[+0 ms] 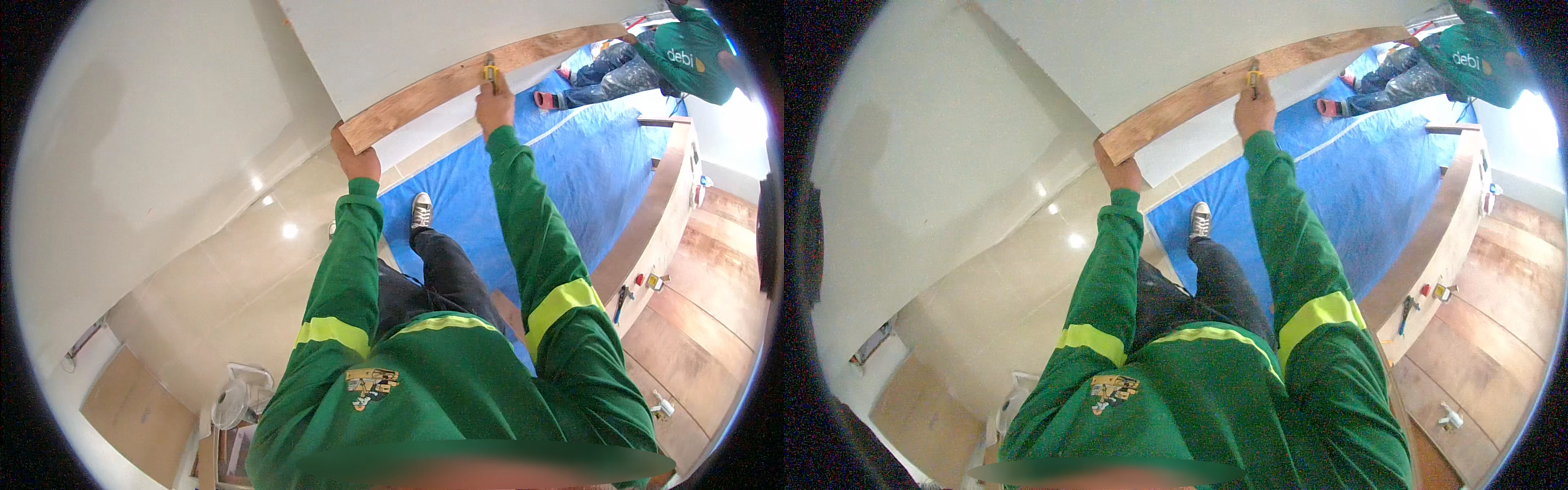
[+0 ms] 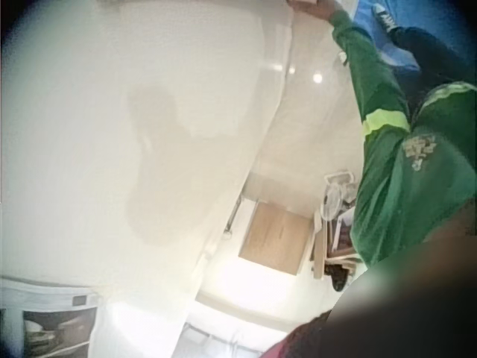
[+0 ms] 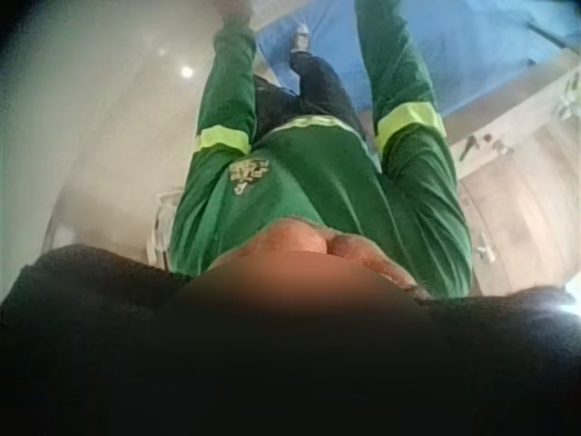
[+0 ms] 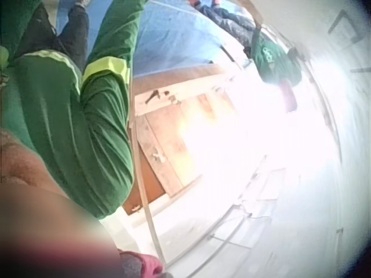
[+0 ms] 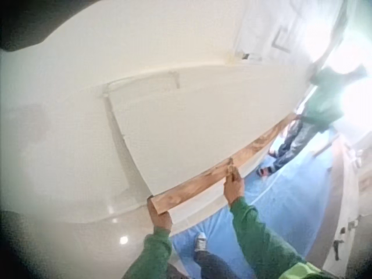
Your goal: The person measures a large white board with a tape measure and pencil, then uses a utility knife and a wooden straightedge to score and cut the board. A coworker assists by holding the board steady during the cut.
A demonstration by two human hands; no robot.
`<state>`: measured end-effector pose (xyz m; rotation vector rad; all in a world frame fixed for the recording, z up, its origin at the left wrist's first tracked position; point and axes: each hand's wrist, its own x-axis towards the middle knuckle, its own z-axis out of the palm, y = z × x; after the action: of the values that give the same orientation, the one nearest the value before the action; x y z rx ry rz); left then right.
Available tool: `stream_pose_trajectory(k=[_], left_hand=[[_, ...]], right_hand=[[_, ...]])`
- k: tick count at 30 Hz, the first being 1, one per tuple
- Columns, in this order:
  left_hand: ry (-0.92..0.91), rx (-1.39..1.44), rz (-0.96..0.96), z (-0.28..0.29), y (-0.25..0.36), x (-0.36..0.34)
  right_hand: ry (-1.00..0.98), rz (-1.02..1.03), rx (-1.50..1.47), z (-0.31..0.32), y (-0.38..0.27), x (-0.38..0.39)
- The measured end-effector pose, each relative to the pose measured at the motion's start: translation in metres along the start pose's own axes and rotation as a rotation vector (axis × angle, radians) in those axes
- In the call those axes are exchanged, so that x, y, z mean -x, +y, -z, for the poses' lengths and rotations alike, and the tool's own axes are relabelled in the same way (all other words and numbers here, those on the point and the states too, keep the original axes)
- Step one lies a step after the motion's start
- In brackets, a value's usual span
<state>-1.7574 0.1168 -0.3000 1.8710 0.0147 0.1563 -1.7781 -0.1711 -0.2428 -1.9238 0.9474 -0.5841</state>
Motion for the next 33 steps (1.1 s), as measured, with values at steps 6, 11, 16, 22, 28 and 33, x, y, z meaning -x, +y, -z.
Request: stream_pose_trajectory(k=[6, 11, 16, 22, 28, 33], left_hand=[[0.063, 0.057, -0.022, -0.005, -0.002, -0.001], [0.123, 0.132, 0.015, -0.01, 0.002, 0.001], [0.081, 0.147, 0.074, -0.006, 0.005, -0.001], [0.152, 0.283, 0.175, -0.01, 0.019, 0.007], [0.172, 0.191, 0.05, -0.018, 0.01, 0.0], [0.149, 0.106, -0.021, -0.013, -0.002, 0.002]], right_hand=[[-0.006, -0.013, 0.034, -0.037, -0.029, 0.08], [-0.031, 0.029, 0.069, -0.061, -0.064, 0.145], [-0.132, -0.066, 0.053, -0.078, -0.099, 0.205], [-0.164, 0.042, 0.104, -0.091, -0.121, 0.243], [-0.104, 0.097, 0.019, -0.104, -0.132, 0.276], [-1.186, 0.053, 0.051, -0.129, -0.226, 0.401]])
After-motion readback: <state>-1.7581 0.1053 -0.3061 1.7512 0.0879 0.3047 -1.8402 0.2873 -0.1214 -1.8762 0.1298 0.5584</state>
